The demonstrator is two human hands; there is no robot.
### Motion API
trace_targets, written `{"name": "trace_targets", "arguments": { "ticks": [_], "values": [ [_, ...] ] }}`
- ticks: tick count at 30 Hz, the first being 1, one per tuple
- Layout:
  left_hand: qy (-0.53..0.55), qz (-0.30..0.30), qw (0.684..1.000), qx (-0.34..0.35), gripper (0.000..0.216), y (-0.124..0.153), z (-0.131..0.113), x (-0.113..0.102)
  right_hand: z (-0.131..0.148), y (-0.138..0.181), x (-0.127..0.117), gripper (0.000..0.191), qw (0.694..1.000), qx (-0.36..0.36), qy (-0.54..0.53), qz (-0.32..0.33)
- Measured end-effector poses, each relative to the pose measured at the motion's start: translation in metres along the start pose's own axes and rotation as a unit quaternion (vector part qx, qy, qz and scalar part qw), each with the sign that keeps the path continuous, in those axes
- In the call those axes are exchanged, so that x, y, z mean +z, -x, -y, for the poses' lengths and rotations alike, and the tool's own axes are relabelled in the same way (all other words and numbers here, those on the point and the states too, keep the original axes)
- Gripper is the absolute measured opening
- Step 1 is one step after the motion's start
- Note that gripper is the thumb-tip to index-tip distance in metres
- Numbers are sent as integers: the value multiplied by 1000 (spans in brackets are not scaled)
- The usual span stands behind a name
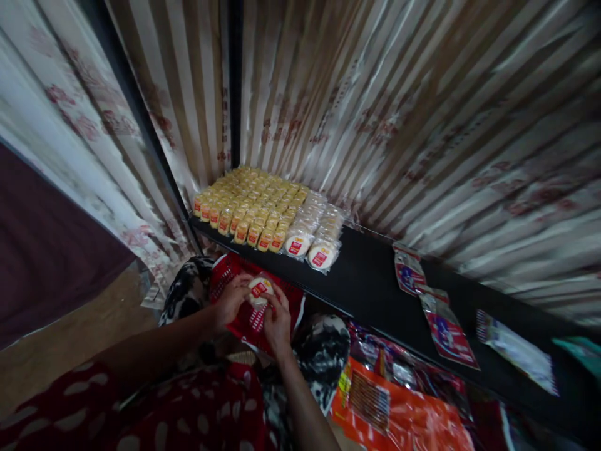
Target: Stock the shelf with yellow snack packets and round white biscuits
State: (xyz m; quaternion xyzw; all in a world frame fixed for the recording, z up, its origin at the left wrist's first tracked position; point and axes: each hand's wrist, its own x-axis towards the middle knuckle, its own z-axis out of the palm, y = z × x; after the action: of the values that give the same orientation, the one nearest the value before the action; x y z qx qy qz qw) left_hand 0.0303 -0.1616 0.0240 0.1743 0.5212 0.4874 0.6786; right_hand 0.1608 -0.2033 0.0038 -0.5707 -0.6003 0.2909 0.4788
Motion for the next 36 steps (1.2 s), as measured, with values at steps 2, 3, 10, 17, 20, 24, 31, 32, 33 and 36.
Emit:
{"name": "trace_targets", "arguments": {
  "ticks": [2,3,10,17,20,24,31,32,33,36],
  "values": [
    [-1,13,1000,11,45,8,-5,9,5,-2,-8,32,999,19,-35,-18],
    [-2,22,1000,11,47,11,-7,13,8,-3,-13,30,998,32,-52,-25],
    [1,64,998,-4,47,20,-7,48,14,-19,-42,28,990,82,-69,-89],
    [-29,51,996,74,54,7,3,89,-13,-38,-55,64,950,206,-167,-163],
    [-76,36,990,114,54,-3,7,103,-18,-48,-61,59,943,213,-209,-145],
    [-150,1,977,152,48,-17,6,113,-21,-67,-67,42,956,166,-193,-147],
    [-215,-13,957,193,52,-34,5,112,-40,-102,-62,35,973,134,-68,-175],
    [-222,-7,954,202,53,-35,6,111,-42,-105,-60,34,974,131,-52,-175],
    [-229,-3,951,210,53,-36,6,110,-44,-108,-58,34,976,130,-39,-173],
    [-258,5,936,241,55,-39,8,109,-47,-116,-54,32,978,124,-13,-168]
  ]
}}
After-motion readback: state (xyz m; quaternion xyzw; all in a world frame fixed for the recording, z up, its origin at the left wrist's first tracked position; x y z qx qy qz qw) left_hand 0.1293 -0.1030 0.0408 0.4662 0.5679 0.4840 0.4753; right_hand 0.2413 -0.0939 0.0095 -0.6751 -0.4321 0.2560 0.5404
